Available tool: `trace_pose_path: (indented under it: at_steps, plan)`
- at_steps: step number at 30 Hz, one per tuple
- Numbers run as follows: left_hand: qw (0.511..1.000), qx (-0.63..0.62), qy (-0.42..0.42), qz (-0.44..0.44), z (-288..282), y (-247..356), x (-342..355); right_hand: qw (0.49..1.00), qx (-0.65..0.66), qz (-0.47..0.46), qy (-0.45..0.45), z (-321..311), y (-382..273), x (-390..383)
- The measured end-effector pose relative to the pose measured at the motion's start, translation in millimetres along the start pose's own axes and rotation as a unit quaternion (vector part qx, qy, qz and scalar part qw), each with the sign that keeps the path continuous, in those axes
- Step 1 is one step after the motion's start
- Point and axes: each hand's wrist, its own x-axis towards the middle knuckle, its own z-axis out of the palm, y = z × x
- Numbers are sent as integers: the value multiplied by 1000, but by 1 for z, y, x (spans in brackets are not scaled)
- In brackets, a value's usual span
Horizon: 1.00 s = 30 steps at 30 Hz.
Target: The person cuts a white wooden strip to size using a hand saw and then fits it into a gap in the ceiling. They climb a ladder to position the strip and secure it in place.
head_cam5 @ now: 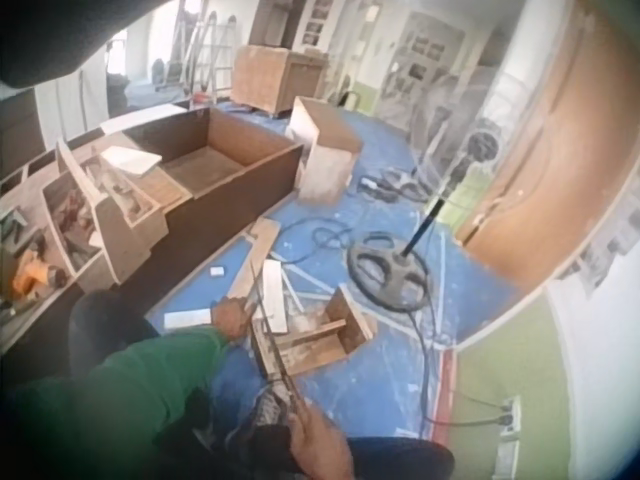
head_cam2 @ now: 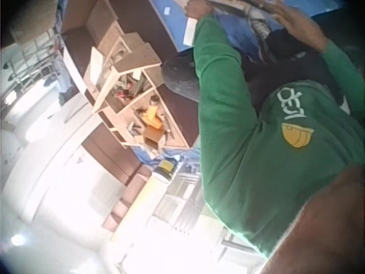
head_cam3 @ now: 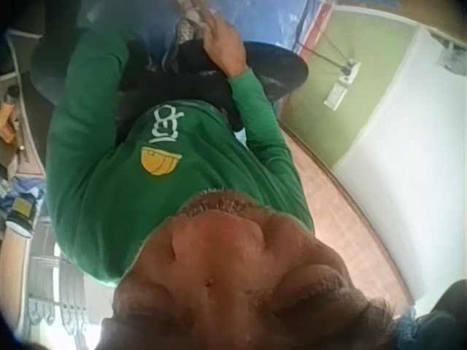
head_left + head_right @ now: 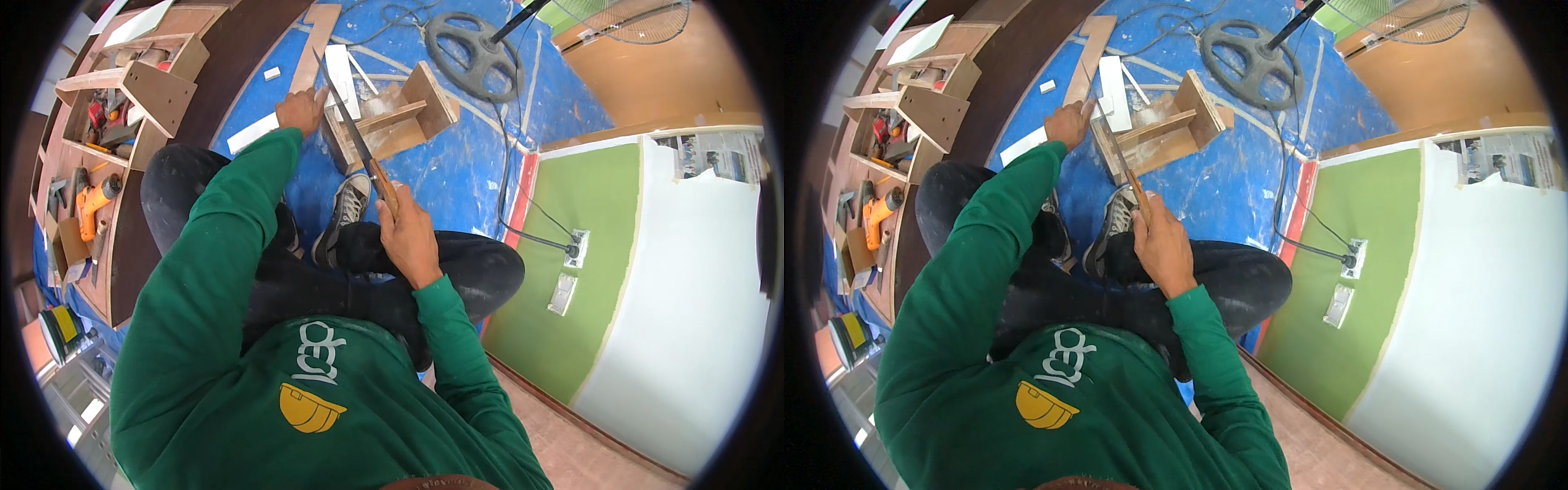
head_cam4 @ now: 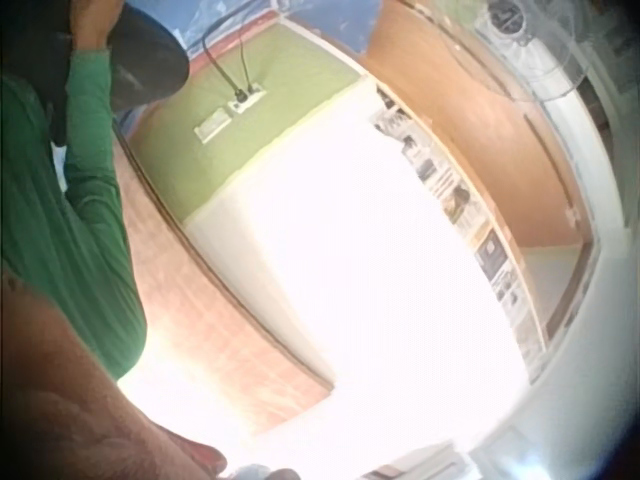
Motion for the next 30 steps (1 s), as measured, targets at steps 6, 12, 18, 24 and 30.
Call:
trace_pose_path:
  at_steps: [6, 12, 18, 24, 30]
  plan:
    - [999, -31, -11, 2, -9, 0, -2, 999, -33, 2, -27, -39, -18, -41]
    - [1000, -30, -2, 9, -5, -3, -3, 998, -40, 25, -36, -68, -45, -68]
    - [998, -65, -8, 6, -15, -1, -4, 999, -32, -4, -39, -35, -32, -25]
    - [997, -72, -6, -12, -9, -3, -2, 996, -73, -21, -35, 20, -31, 57]
    - [995, -95, 7, 6, -3, -11, 7, 996, -76, -48, -17, 30, -37, 82]
